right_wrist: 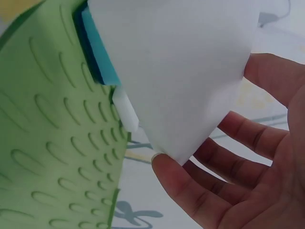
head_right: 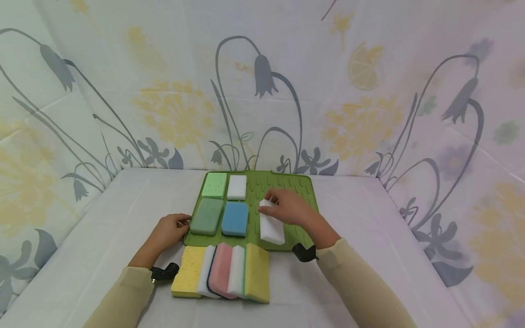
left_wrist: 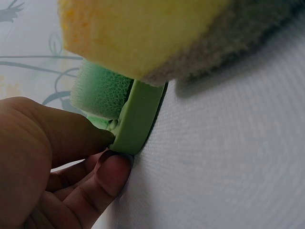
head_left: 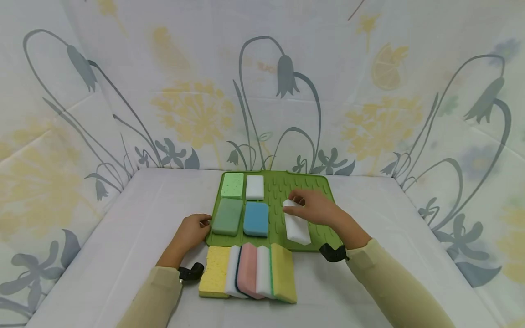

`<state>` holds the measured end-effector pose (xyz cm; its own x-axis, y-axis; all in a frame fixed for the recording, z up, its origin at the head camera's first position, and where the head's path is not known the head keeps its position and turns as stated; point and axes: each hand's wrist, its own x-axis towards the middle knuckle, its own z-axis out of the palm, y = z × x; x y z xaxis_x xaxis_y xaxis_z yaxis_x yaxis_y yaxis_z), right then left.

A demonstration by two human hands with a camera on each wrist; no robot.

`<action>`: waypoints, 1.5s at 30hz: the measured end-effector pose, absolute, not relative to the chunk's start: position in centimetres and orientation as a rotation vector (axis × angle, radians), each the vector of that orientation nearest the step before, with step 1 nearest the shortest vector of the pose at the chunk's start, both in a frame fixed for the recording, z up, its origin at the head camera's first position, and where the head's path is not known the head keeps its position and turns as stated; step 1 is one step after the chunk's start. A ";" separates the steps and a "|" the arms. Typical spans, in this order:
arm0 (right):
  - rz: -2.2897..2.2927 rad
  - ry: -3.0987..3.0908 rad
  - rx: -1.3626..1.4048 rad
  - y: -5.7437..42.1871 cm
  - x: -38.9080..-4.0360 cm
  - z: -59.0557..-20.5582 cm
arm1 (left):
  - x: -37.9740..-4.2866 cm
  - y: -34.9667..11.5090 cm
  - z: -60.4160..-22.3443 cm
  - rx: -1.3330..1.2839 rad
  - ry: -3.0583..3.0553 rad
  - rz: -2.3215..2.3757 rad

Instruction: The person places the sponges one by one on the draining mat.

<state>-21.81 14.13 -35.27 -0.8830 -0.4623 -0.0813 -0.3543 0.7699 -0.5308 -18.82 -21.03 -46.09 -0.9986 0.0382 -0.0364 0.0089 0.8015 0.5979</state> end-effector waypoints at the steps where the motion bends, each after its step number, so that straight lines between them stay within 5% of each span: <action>1: -0.762 2.762 -0.644 14.0 -22.0 -35.2 | -18.8 -21.0 -46.1 0.037 2.939 0.976; 45: -0.624 2.895 -0.616 10.1 -32.9 -36.3 | -19.0 -21.0 -46.3 0.002 2.936 1.032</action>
